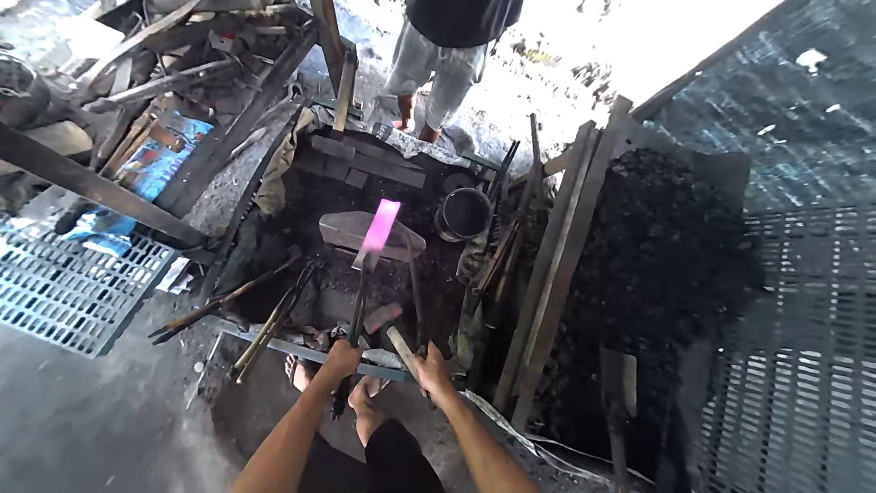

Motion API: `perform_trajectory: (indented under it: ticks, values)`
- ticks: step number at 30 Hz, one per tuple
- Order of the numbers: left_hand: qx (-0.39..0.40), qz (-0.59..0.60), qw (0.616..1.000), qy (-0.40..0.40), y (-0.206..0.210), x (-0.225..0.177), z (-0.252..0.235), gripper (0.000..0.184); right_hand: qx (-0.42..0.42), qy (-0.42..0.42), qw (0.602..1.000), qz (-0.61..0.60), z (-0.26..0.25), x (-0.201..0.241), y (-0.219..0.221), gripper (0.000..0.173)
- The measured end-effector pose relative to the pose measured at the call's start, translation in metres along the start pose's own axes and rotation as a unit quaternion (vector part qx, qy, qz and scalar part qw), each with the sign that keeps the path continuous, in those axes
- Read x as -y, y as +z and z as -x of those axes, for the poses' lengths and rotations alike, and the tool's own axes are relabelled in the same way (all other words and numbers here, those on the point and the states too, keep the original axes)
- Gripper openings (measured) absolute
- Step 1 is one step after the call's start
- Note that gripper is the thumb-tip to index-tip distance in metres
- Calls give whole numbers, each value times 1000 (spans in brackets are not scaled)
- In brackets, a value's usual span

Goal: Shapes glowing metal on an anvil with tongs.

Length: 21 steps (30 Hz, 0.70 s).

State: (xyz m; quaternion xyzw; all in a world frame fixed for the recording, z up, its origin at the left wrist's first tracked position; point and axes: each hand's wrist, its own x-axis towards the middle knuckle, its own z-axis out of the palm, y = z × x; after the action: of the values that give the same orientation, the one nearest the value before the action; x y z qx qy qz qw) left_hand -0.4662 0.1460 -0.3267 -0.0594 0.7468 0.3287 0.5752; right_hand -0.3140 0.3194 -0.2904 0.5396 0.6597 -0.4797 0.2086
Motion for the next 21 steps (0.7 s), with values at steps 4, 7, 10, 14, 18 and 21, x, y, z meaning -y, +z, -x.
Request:
perform_trajectory:
  ticks: [4,7,10,14,18,21]
  values:
    - [1,-12,1000,-2,-1,0,0,22,-6,5,1000,11,2,3,5,49]
    - [-2,-16,1000,-4,-1,1,-3,23,-9,11,1000,13,0,2,7,46]
    - [5,5,1000,-7,-3,3,-4,22,-25,2,999,26,-2,1,7,47]
    - [16,55,998,6,-5,2,3,19,-49,-7,998,50,2,7,2,51]
    - [25,94,995,13,-1,7,6,13,-45,16,998,49,9,11,6,50]
    - [18,106,994,23,10,18,7,13,-23,17,999,-15,9,7,10,51]
